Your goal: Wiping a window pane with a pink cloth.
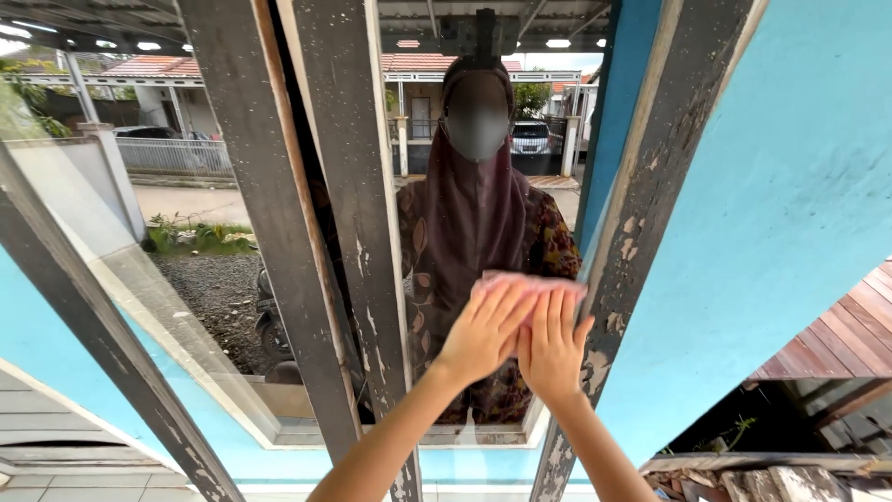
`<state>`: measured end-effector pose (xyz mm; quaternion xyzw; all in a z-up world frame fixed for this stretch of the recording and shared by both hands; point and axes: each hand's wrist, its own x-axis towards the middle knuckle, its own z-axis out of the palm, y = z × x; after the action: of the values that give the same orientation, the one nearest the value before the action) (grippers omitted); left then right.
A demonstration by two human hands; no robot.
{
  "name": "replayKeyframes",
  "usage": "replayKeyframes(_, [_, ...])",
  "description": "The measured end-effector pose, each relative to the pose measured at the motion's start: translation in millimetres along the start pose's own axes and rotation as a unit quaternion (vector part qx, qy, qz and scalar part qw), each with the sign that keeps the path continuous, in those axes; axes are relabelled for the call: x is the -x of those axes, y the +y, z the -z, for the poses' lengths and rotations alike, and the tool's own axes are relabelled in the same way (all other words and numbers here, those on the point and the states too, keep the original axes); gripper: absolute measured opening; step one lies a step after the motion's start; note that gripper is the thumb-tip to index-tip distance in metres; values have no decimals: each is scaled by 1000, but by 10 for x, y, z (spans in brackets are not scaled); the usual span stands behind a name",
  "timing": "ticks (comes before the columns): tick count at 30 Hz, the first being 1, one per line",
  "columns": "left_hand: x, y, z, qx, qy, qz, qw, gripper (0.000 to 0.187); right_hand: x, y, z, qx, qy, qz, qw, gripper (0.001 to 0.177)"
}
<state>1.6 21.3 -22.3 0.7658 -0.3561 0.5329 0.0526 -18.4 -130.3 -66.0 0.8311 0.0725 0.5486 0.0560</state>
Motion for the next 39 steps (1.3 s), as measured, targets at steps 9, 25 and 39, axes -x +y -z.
replayKeyframes(9, [-563, -213, 167, 4, 98, 1, 995, 52, -495, 163, -44, 3, 48, 15, 999, 61])
replayKeyframes(25, [-1124, -1223, 604, -148, 21, 119, 982, 60, -2223, -165, 138, 31, 84, 120, 989, 65])
replayKeyframes(39, [651, -226, -61, -129, -31, 207, 969, 70, -607, -124, -181, -81, 80, 233, 966, 53])
